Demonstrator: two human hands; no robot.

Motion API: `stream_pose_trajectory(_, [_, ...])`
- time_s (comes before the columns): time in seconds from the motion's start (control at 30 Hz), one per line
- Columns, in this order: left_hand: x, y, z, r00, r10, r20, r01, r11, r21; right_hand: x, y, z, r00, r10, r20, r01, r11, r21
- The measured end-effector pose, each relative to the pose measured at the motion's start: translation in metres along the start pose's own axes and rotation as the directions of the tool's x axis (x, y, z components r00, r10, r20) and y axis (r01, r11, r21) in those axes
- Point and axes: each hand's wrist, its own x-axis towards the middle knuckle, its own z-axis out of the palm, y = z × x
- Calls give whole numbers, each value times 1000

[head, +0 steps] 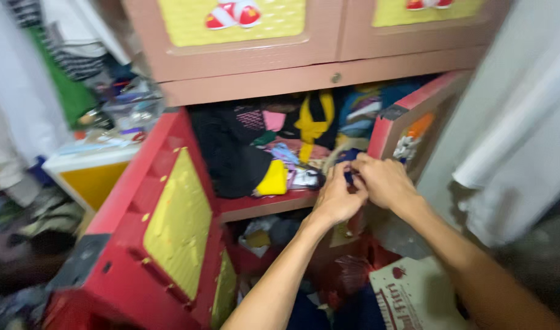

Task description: The person opens and closes multiple cabinet doors and drawers in a cluttered room. They manipulate the handles of a wooden wardrobe, a pink cabinet with cartoon stickers, and a green bedside cabinet, opening each compartment and then closing it.

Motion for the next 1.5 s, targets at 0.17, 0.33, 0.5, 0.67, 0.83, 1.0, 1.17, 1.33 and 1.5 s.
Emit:
stream_pose_trajectory(0.17, [-2, 32, 60, 956, 200, 213, -203, 979, -10, -81, 37, -27, 1000, -20, -16, 20, 1000, -24])
stream_pose_trajectory(0.33, [-14, 58, 112, 862, 274, 427, -246, 962, -120, -158, 65, -51, 974, 218, -64, -218, 976, 8])
stream_pose_trajectory(0.5, [-26, 73, 146, 826, 331, 457, -298, 944, -144, -189, 86, -70, 956, 225, -187, -194, 966, 168])
stream_pose_trajectory(0.67, [-20, 59, 143, 850, 365, 381, -353, 930, -102, -171, 82, -55, 914, 357, -192, -338, 933, 126])
stream_pose_trajectory(0.83, [3, 46, 101, 897, 332, 291, -298, 942, -156, -119, 69, -58, 902, 423, -81, -364, 849, 384])
stream_pose_trajectory(1.0, [29, 69, 38, 923, 381, -56, -385, 912, -139, -34, 44, -83, 936, 251, -247, -79, 833, 547])
stream_pose_trajectory(1.17, [42, 94, -49, 613, 663, -429, -619, 741, 260, 45, 1, -104, 516, -180, -838, 280, 960, -34])
stream_pose_trajectory(1.33, [67, 119, -138, 229, 953, -200, -574, 298, 763, 133, -34, -133, 434, -148, -889, 336, 942, 7])
stream_pose_trajectory(1.5, [98, 140, -206, 460, 886, -61, -405, 271, 873, 217, -42, -156, 435, 80, -897, 263, 941, 211])
